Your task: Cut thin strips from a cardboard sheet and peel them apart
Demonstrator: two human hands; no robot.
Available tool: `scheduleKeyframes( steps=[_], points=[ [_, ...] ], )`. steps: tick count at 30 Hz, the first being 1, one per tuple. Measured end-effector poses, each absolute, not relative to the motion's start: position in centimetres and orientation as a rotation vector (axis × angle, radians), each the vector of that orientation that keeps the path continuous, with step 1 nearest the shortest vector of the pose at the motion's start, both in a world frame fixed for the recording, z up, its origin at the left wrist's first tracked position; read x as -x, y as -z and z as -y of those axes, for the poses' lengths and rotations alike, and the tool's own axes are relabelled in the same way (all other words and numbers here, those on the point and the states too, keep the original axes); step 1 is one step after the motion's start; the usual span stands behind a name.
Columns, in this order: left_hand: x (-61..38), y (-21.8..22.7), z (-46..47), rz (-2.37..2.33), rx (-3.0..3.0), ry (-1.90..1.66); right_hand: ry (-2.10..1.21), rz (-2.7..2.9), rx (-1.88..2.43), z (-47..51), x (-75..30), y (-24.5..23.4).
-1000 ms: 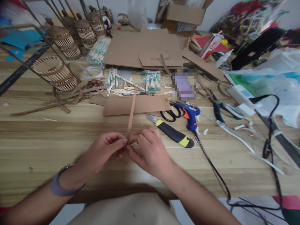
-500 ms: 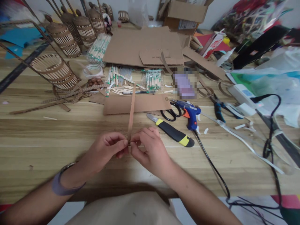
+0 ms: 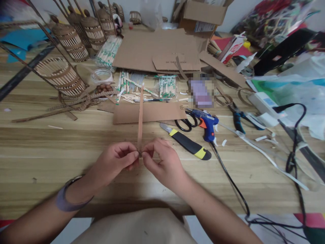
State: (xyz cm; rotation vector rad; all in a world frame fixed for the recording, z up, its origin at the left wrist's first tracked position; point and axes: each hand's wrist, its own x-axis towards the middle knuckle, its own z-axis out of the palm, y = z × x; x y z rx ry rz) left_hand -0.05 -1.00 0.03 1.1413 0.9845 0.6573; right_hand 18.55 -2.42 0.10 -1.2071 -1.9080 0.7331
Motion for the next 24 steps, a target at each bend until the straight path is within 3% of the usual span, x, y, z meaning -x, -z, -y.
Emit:
scheduleKeyframes(
  steps=[5, 13, 24],
  points=[
    [0.2, 0.1, 1.3, -1.007, -1.244, -0.651, -0.755, 1.88, 1.23, 2.4, -18.5, -0.1],
    [0.3, 0.0, 2.0, -1.149, -1.645, -0.786, -0.509, 1.967, 1.195, 2.5, -18.6, 0.0],
    [0.1, 0.9, 2.5, -1.146, -1.961, -0.867, -0.776, 1.831, 1.32, 2.3, -18.7, 0.2]
  ],
)
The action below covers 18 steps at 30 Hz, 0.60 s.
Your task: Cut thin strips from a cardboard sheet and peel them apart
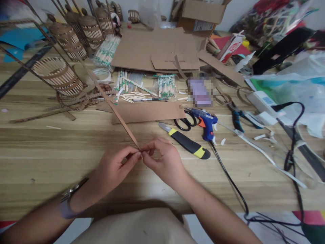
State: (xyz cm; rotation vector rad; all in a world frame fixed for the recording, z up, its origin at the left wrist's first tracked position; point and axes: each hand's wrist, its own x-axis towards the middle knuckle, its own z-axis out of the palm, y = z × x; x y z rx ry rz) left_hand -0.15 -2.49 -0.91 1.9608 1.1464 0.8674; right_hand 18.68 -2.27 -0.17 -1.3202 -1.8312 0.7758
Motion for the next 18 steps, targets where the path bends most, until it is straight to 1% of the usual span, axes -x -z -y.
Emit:
scheduleKeyframes(
  steps=[9, 15, 18],
  points=[
    [-0.21, 0.9, 2.52, -1.151, -2.218, -0.895, -1.042, 1.713, 1.371, 2.18, -18.62, -0.08],
    [-0.26, 0.66, 2.85, -1.165, -2.282, -0.832, -0.893, 1.799, 1.373, 2.14, -18.44, -0.17],
    [-0.17, 0.45, 2.8, -1.156, -2.27, -0.797, -0.917, 1.859, 1.33, 2.0, -18.59, -0.38]
  ],
)
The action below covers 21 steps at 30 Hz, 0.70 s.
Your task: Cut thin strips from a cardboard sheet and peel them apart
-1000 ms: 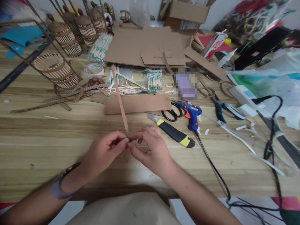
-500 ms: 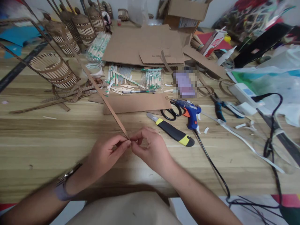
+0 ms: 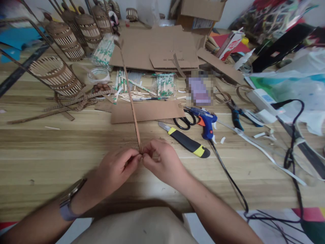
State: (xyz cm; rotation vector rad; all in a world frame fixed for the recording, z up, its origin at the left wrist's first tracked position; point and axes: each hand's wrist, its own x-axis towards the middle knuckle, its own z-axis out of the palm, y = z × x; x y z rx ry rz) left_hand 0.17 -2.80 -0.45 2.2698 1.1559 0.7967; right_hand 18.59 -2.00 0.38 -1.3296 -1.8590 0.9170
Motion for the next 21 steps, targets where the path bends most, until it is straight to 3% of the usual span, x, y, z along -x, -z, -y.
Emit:
scheduleKeyframes(
  steps=[6, 14, 21],
  points=[
    [0.02, -0.18, 2.28, -1.113, -1.988, -0.68, -1.031, 1.939, 1.307, 1.93, -18.89, -0.79],
    [0.07, -0.19, 1.89, -1.088, -1.662, -0.621, -0.563, 2.065, 1.174, 2.62, -18.68, -0.18],
    [0.12, -0.49, 1.76, -1.019, -1.636, -0.645, -0.56, 2.008, 1.051, 2.68, -18.69, -0.16]
  ],
)
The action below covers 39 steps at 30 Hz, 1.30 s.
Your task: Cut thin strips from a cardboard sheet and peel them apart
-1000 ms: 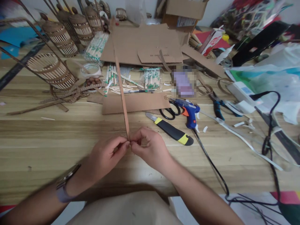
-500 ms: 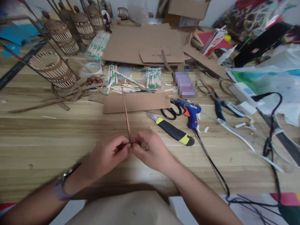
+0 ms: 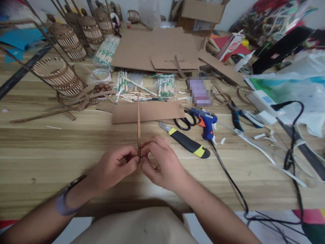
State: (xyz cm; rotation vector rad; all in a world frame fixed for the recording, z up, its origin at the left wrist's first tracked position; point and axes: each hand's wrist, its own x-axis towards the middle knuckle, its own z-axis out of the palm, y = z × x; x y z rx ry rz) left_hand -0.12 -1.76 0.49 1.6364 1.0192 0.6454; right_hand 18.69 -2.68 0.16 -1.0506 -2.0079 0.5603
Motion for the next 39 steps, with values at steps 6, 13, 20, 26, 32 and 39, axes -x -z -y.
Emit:
scheduleKeyframes(
  steps=[6, 13, 20, 26, 32, 39],
  points=[
    [0.4, -0.5, 1.8, -0.983, -1.505, -0.679, -0.554, 1.989, 1.047, 2.6, -18.9, -0.3],
    [0.4, -0.4, 2.1, -0.992, -1.527, -0.717, -0.298, 1.994, 0.992, 2.8, -19.0, -0.2],
    [0.1, -0.2, 2.7, -1.165, -1.854, -0.908, -0.075, 2.027, 1.014, 3.0, -18.7, 0.2],
    [-0.2, -0.2, 2.9, -1.16, -1.975, -1.029, 0.023, 2.006, 1.046, 3.2, -18.4, 0.5],
    [-0.2, 0.2, 2.8, -1.166, -1.921, -1.125, -0.036, 2.033, 1.047, 3.4, -18.3, 0.3],
    [-0.1, -0.3, 2.4, -1.137, -1.793, -1.008, -0.223, 1.966, 1.066, 3.3, -18.3, 0.0]
  ],
)
